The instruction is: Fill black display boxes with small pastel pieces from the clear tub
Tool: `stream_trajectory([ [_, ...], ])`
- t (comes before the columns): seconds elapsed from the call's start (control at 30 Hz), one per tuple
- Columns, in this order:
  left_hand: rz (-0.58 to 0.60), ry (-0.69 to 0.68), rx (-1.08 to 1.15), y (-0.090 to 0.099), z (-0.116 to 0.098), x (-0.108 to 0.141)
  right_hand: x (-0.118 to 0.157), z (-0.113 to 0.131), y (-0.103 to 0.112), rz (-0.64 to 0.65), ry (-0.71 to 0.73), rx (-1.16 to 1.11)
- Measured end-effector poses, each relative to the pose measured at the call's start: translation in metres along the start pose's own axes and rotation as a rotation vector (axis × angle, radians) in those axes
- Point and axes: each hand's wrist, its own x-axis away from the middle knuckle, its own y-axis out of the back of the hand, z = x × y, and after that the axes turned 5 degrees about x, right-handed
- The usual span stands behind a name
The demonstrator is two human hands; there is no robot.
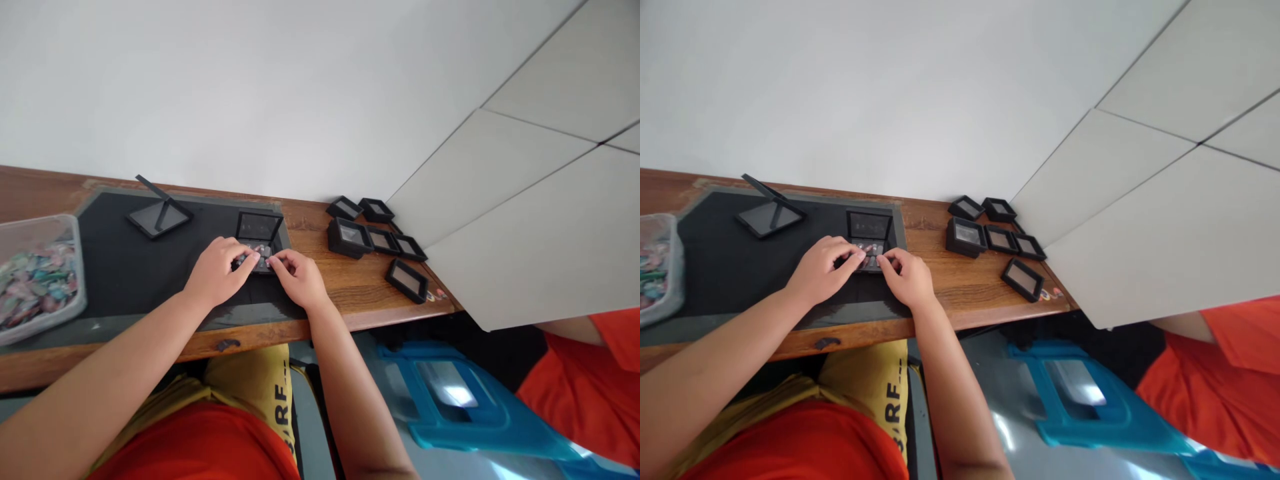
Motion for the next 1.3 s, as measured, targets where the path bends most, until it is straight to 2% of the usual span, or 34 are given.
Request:
stream_trajectory([
  [0.2, -0.085, 0.037, -0.043, 0.006, 0.004, 0.001, 0.001, 0.002, 0.001, 0.003, -0.012, 0.03],
  [0.47, 0.001, -0.069, 0.003, 0.007, 0.005, 0.007, 0.001, 0.003, 0.001, -0.014, -0.025, 0.022],
  [0.87, 0.001, -0.055, -0.022, 0.002, 0.011, 0.006, 0.001, 0.005, 0.002, 0.006, -0.031, 0.038],
  [1.3, 0.046, -0.163, -0.109, -0.001, -0.003, 0.003, 0.001, 0.006, 0.002, 0.02, -0.021, 0.045],
])
